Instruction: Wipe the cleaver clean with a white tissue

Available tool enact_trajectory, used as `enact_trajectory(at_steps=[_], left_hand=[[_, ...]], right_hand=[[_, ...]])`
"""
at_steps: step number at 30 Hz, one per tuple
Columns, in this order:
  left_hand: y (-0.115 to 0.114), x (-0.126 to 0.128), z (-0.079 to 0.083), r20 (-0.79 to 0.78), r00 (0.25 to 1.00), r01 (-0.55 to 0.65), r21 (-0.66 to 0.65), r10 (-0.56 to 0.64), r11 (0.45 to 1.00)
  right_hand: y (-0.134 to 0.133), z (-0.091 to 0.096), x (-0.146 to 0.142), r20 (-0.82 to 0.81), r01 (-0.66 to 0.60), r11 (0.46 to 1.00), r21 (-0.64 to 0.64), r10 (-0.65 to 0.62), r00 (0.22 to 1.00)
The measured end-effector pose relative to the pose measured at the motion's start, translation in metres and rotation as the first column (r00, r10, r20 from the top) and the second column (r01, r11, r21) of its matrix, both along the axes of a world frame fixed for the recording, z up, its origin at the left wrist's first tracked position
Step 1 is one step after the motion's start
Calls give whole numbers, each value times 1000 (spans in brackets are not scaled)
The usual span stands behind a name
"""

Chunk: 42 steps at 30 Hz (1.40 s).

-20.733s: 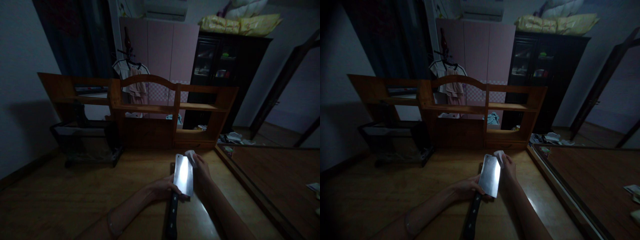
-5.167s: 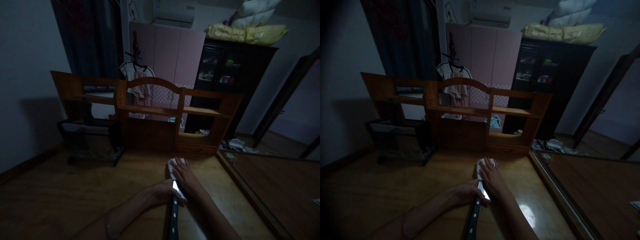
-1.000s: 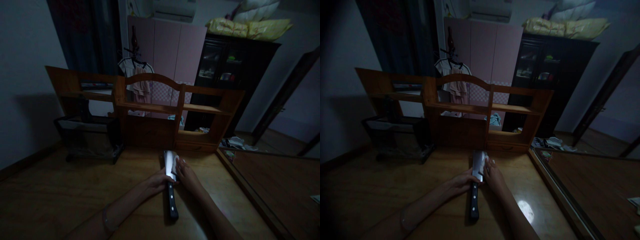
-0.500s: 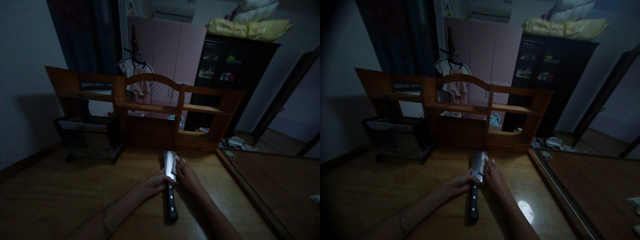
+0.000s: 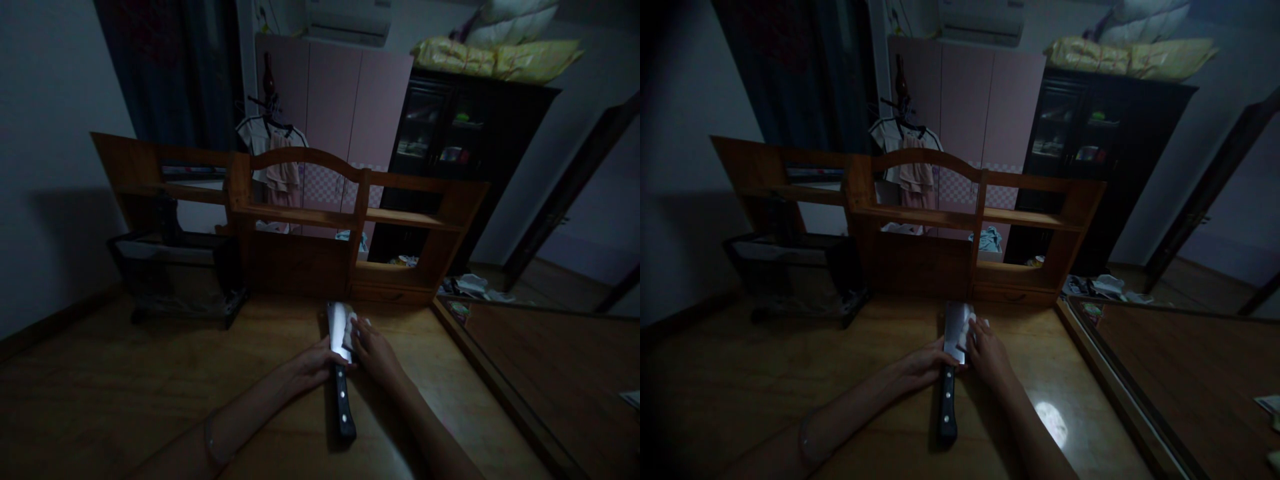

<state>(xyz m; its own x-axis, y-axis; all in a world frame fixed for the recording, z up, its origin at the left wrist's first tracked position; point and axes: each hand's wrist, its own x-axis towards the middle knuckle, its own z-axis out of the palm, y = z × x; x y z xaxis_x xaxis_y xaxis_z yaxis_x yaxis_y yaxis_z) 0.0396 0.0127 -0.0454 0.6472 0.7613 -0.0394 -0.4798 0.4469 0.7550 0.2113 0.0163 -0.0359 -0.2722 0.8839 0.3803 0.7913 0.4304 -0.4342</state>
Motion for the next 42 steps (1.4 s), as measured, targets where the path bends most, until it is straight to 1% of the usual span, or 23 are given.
enact_trajectory(at_steps=[3,6,8,13,15,18,23,28,34,42], left_hand=[[0,0,-1,2,1000,-3,8,3,1000],[-1,0,-2,-12,1000,-14,-3,14,1000],[-1,0,-1,-29,999,-22,-9,22,1000],[-3,0,3,-39,999,-17,-4,17,1000],[-2,0,3,-25,1000,-7,-4,7,1000],[-2,1,2,-8,1000,-1,-1,1,1000],[-4,2,4,-39,998,-39,-1,39,999],[-2,1,5,-53,998,-28,-12,27,1000],[0,1,0,-29,999,-20,-15,19,1000],[-2,0,4,-15,1000,-3,-2,3,1000]], right_hand=[[-1,2,0,-7,9,1000,23,-9,1000],[-2,5,0,-10,65,998,-6,-65,998],[-3,8,0,-7,74,997,-13,-75,997],[-4,11,-2,19,38,999,6,-38,999],[-4,12,-3,34,40,999,5,-40,999],[-4,11,-2,44,11,1000,18,-12,999],[0,3,1,46,-49,999,15,48,998],[5,-5,2,21,-98,995,2,98,995],[4,-4,1,34,-87,996,0,87,996],[2,-1,0,18,-88,996,-15,88,996]])
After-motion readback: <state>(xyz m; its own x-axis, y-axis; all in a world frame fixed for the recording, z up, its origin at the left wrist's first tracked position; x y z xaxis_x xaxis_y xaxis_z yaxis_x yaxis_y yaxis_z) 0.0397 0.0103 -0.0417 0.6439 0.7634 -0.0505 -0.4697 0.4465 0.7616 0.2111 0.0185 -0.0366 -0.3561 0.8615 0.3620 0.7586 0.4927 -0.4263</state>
